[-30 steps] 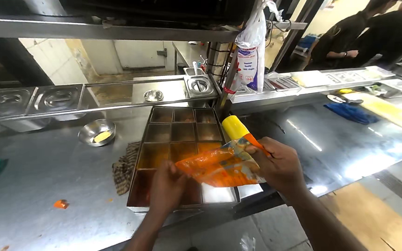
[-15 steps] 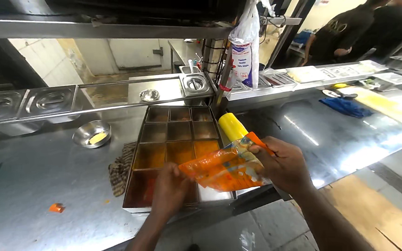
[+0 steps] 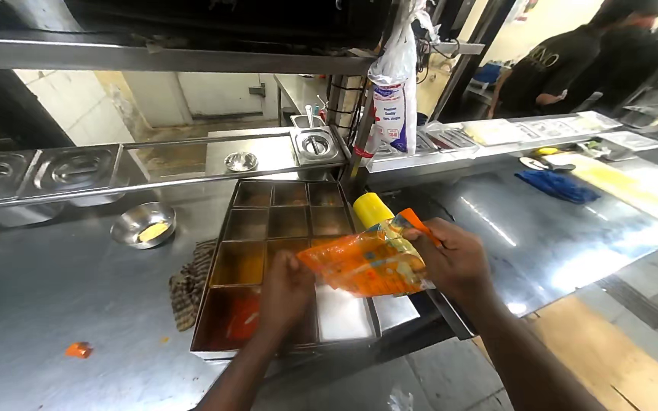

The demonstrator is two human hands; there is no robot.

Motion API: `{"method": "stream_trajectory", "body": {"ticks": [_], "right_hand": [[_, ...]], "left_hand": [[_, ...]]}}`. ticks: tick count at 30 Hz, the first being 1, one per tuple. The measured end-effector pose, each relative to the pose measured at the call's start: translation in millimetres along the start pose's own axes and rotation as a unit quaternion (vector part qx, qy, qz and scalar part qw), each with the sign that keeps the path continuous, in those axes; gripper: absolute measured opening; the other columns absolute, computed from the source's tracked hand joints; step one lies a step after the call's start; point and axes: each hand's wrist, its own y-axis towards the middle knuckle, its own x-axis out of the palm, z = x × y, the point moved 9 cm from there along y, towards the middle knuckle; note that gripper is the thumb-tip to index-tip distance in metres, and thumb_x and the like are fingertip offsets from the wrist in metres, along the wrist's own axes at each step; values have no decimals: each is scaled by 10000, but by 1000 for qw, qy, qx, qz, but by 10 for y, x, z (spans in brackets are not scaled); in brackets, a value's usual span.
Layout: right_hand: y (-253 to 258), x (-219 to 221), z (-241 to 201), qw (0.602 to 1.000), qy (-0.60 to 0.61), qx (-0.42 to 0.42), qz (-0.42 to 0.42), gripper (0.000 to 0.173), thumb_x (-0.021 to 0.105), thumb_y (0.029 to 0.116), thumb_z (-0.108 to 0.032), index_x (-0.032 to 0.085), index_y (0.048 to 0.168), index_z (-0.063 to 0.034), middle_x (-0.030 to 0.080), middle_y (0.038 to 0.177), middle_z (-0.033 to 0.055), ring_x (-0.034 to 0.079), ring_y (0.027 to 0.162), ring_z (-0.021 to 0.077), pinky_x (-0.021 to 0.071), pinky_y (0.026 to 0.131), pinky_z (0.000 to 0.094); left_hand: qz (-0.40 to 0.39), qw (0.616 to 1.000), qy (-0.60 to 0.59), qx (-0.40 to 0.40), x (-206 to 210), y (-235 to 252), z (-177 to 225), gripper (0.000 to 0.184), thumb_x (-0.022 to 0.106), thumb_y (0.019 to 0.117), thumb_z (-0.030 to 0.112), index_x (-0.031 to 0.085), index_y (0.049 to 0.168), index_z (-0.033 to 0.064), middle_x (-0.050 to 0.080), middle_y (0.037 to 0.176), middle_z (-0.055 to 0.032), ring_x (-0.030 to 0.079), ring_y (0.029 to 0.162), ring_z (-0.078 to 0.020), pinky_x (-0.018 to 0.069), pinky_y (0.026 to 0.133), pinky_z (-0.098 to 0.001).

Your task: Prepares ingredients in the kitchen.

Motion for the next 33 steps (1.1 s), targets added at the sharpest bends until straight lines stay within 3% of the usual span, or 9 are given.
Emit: {"method": "stream_trajectory", "body": {"ticks": [10, 15, 19, 24, 29, 33], "right_hand": [[69, 25, -25, 1000, -7, 1, -29, 342, 593, 1007, -429, 689, 838, -147, 618, 754, -79, 575, 644, -3, 495, 554, 192], [31, -21, -90, 997, 0, 41, -66, 262, 615, 978, -422, 696, 841, -213, 622, 731, -132, 561, 594, -29, 479, 500, 173], [18, -45, -170, 993, 44, 70, -90, 214, 649, 969, -433, 706, 955, -227, 579, 642, -134, 494, 475, -1, 429, 401, 188], [38, -52, -316, 992, 55, 67, -93, 212, 647, 977, -426, 705, 1020, -227, 563, 624, -131, 485, 461, 3, 426, 394, 182], [15, -117, -335, 998, -39, -21, -36, 274, 582, 1014, -377, 711, 998, -137, 621, 756, -92, 523, 575, -24, 473, 501, 177], [-300, -233, 225, 997, -60, 25, 49, 362, 520, 1048, -357, 674, 941, -48, 633, 775, -4, 582, 632, 34, 527, 568, 242]], "left_hand": [[1, 1000, -5, -2, 22, -10, -49, 372, 852, 820, 202, 541, 1013, 136, 708, 884, 15, 704, 829, -132, 599, 763, -381], [-21, 1000, -19, 3, 83, -6, -63, 355, 826, 837, 157, 528, 1030, 148, 717, 872, 33, 716, 814, -113, 614, 740, -350], [-37, 999, -20, -7, 125, 2, -65, 375, 814, 855, 163, 515, 1079, 138, 722, 889, 25, 719, 828, -118, 613, 751, -360], [-51, 997, -61, -11, 161, 5, -54, 407, 799, 855, 93, 480, 1107, 117, 713, 921, -11, 718, 852, -144, 610, 759, -369], [-42, 996, -81, -13, 129, -7, -48, 425, 789, 858, 104, 475, 1144, 112, 701, 893, -21, 708, 815, -159, 605, 739, -387], [8, 998, -27, 50, 60, -60, 168, 386, 784, 863, 182, 508, 1124, 111, 704, 949, -4, 698, 865, -154, 601, 771, -400]]}}
